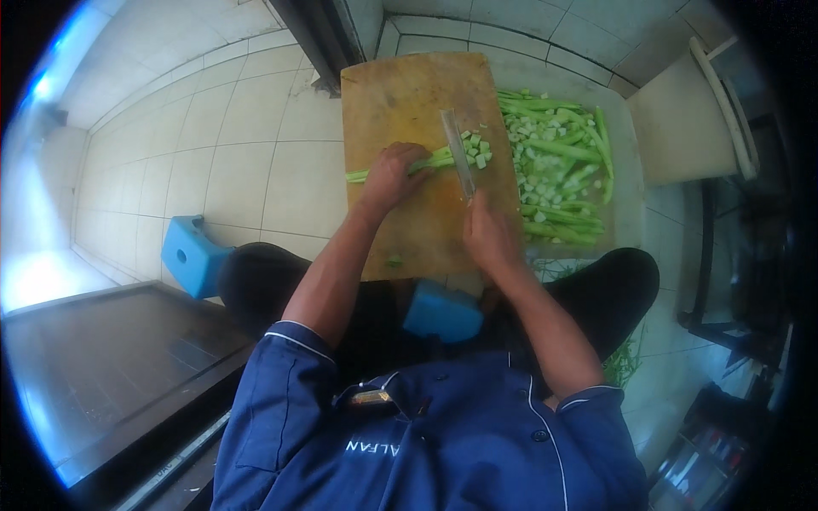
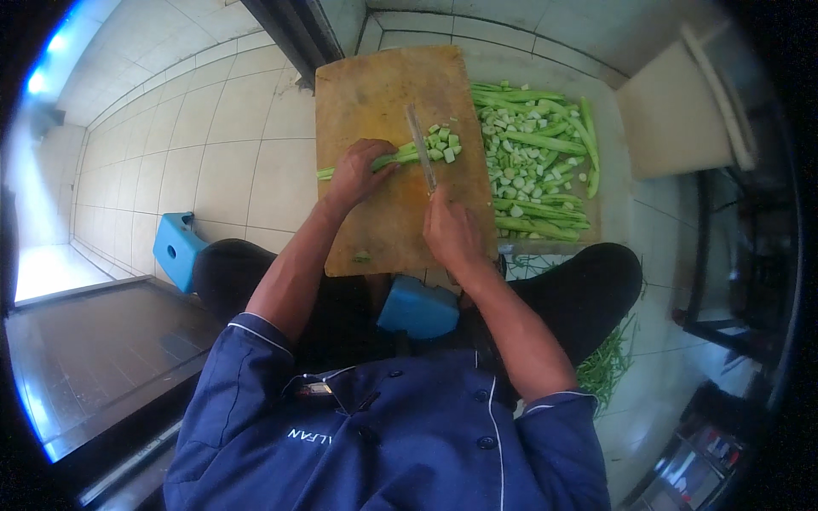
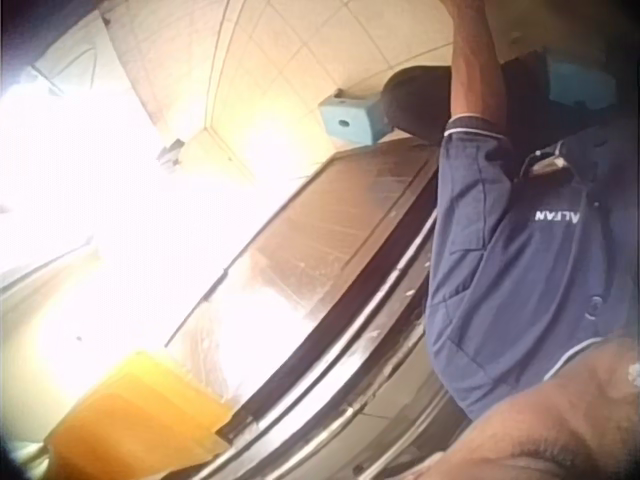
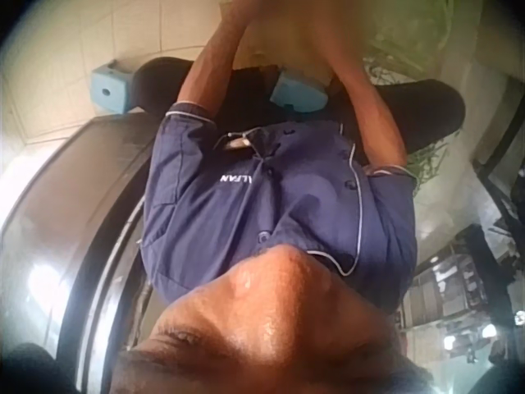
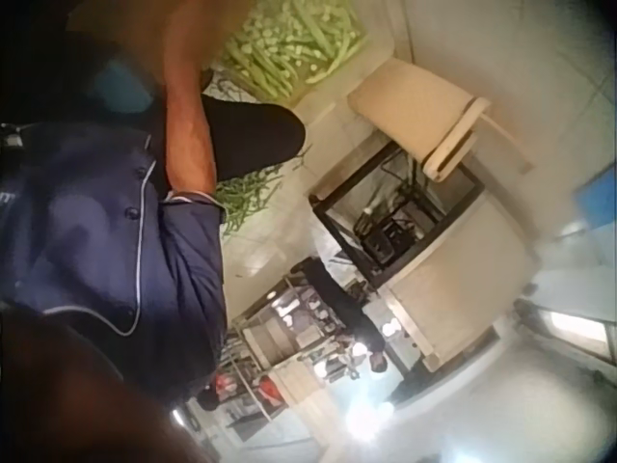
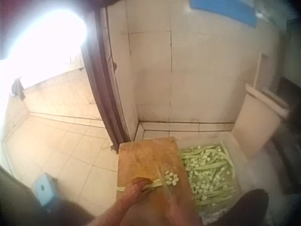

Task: The person sits on a low stool and uses a knife to chop long green vegetables into small pieces on a wooden cutting board. The chopped pieces are periodically swept into a nearby plastic container.

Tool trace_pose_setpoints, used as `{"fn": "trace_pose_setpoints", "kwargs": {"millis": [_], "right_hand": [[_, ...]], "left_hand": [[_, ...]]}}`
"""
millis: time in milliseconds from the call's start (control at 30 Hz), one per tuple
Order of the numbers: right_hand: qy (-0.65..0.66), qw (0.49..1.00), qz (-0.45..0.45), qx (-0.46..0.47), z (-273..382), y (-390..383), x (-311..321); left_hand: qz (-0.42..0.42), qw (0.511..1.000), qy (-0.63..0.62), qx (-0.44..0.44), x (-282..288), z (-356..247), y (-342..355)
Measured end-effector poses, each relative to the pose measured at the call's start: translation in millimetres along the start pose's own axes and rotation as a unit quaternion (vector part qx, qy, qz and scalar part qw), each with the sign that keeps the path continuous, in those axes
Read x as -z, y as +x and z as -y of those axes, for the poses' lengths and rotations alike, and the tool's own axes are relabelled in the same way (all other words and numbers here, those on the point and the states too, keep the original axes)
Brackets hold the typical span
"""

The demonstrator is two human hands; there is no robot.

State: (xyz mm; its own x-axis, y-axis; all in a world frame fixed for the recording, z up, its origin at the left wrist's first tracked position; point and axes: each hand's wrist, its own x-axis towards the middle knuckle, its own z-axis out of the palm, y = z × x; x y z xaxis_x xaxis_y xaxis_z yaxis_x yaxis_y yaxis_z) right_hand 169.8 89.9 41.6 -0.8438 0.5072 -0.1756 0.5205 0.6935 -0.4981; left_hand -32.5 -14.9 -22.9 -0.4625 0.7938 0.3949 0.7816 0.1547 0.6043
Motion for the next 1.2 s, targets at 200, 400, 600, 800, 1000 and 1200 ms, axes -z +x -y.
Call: {"fn": "trace_pose_setpoints", "kwargs": {"millis": [200,400,600,800,1000,1200], "right_hand": [[-0.012,0.999,-0.016,0.034,-7.7,0.9,-14.7],[-0.071,0.995,0.065,-0.003,-11.3,3.4,-34.2],[-0.021,0.997,0.045,-0.057,-26.2,22.3,-16.4],[-0.016,0.993,-0.086,-0.078,-72.5,35.6,10.4],[-0.009,0.999,-0.031,-0.009,-31.5,8.7,3.5],[0.002,0.998,-0.056,0.042,-20.9,5.8,5.7]], "left_hand": [[-0.007,1.000,0.001,0.016,-0.8,2.5,-4.6],[0.000,0.999,-0.013,0.040,0.9,1.8,-6.9],[0.091,0.996,0.012,0.021,39.9,6.0,-5.5],[0.114,0.988,-0.037,0.094,28.1,7.4,2.0],[0.030,0.999,0.014,0.024,-4.6,-4.8,9.2],[0.015,1.000,0.014,0.018,-5.7,-4.8,8.1]]}}
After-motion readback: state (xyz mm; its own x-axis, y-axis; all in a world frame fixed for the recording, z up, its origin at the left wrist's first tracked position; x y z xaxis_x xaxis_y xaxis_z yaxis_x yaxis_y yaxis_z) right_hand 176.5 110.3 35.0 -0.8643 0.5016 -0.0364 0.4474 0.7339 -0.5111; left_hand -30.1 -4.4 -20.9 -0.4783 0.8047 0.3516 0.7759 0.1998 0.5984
